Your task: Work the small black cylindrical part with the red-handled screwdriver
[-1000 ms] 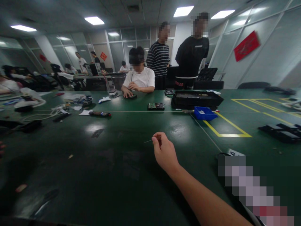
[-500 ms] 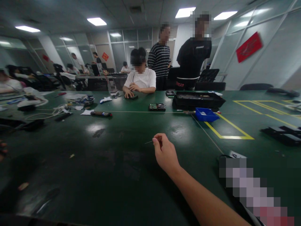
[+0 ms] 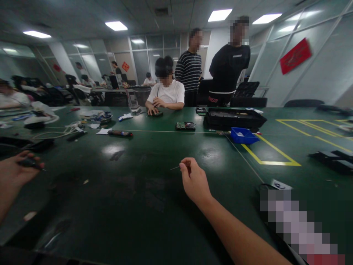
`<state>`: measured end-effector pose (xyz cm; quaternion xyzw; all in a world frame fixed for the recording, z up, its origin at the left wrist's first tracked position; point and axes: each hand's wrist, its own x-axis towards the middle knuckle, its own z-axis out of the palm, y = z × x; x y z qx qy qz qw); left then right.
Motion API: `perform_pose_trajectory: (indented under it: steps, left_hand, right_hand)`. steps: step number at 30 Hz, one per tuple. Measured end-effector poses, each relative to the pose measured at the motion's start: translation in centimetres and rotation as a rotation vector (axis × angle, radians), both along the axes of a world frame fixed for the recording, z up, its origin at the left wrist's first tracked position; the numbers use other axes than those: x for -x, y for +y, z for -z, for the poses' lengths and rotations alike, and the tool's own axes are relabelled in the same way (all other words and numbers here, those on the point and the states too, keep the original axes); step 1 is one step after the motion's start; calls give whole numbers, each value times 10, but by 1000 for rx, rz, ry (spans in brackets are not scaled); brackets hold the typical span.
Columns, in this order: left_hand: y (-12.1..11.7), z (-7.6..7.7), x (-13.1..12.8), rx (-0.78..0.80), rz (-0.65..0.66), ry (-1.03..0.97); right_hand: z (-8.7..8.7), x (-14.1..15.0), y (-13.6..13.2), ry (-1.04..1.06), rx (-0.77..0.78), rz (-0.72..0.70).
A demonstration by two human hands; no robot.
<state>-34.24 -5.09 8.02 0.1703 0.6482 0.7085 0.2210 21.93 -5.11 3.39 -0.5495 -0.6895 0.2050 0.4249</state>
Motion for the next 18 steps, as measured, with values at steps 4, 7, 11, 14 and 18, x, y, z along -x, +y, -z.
perform_pose_trajectory:
  steps: [4, 7, 11, 14, 18]
  left_hand:
    - [21, 3, -32, -126, 100, -237]
    - [27, -2, -83, -199, 321, -276]
    - [29, -11, -163, -236, 600, -292]
    - [30, -14, -218, -250, 738, -332]
    - [30, -8, -286, -257, 960, -403]
  right_hand:
    - [0, 0, 0, -6, -4, 1]
    - [0, 1, 0, -4, -18, 6]
    - [-1, 1, 0, -6, -39, 11]
    - [-2, 0, 0, -17, -33, 10]
    - [0, -1, 2, -25, -40, 27]
